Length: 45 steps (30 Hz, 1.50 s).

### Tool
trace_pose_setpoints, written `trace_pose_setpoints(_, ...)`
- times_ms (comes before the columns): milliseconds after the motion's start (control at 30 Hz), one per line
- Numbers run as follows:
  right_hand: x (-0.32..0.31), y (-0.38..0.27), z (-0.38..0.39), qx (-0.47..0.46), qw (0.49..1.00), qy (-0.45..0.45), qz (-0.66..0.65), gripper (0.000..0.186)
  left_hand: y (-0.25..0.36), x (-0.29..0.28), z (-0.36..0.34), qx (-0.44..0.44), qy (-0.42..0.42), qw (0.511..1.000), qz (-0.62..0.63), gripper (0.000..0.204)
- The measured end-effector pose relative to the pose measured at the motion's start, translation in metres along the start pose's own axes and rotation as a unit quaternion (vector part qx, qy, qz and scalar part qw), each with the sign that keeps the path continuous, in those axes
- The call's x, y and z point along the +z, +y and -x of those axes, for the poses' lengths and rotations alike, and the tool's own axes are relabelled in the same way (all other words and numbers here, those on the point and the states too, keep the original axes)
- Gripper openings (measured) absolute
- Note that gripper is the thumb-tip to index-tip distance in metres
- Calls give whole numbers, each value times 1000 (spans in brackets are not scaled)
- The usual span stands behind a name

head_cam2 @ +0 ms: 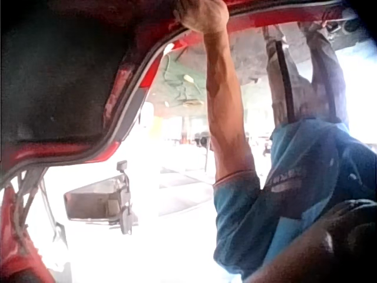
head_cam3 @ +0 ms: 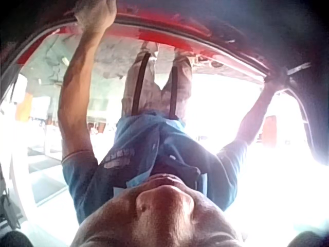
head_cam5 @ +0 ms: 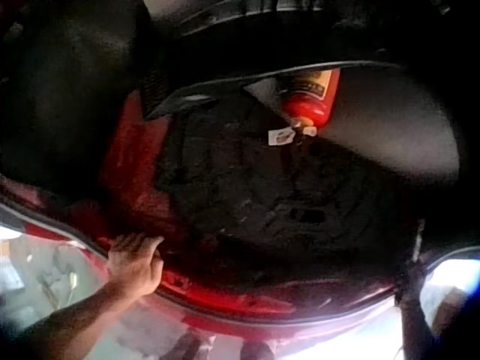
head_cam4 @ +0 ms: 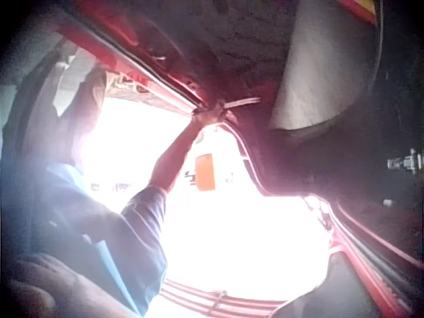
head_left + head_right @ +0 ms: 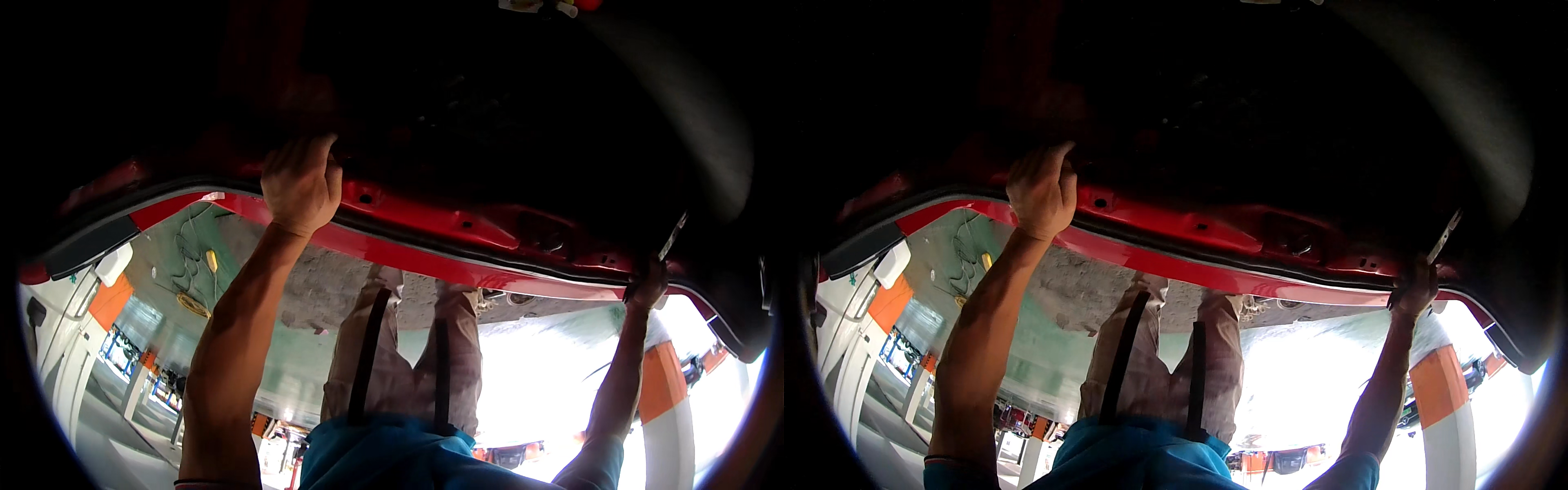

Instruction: The person works on the rear trunk area of a red car, pressing and tapping the metal with both hands. They walk across the garage to retrieve a wooden block and a hammer, then repeatedly strike the block against the trunk edge to reshape the panel.

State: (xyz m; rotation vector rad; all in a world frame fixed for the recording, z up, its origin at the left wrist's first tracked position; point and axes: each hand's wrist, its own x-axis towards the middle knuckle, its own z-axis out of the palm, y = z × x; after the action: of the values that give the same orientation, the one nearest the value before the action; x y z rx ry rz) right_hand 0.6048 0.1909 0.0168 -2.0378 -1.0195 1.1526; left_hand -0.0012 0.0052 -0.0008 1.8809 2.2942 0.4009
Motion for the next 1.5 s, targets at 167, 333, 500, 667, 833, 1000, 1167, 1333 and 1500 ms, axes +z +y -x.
trace_pose_setpoints(167, -18, 18, -13, -19, 999, -31, -8, 16, 1, -2, 3, -30, -43, 999, -14, 30)
trace_pose_setpoints(333, -54, 41, -37, -411, 813, -64, 408, 39, 1, 0, 1, -9, -5, 1000, -20, 28)
trace_pose_setpoints(500, -78, 66, -50, -167, 961, -50, 217, 48, 2, 0, 3, -34, -34, 999, 1, 30)
trace_pose_setpoints(667, -40, 39, -29, -392, 833, -59, 386, 30, 0, 0, 4, -15, -12, 1000, -9, 28)
trace_pose_setpoints(833, -14, 14, -9, -24, 999, -32, 34, 15, 1, 0, 1, -2, -25, 1000, -19, 29)
trace_pose_setpoints(1000, -14, 13, -8, 10, 998, -27, -51, 10, 2, 0, -1, -5, -30, 999, -19, 29)
trace_pose_setpoints(1167, -18, 17, -9, -20, 998, -50, -19, 14, 3, -1, 0, 3, -23, 999, -24, 27)
trace_pose_setpoints(1333, -17, 17, -11, -6, 999, -38, -8, 17, 0, -1, 4, -23, -37, 999, 10, 30)
trace_pose_setpoints(1500, -22, 18, -15, -60, 995, -54, 54, 15, 3, -1, 3, -28, -40, 999, -6, 31)
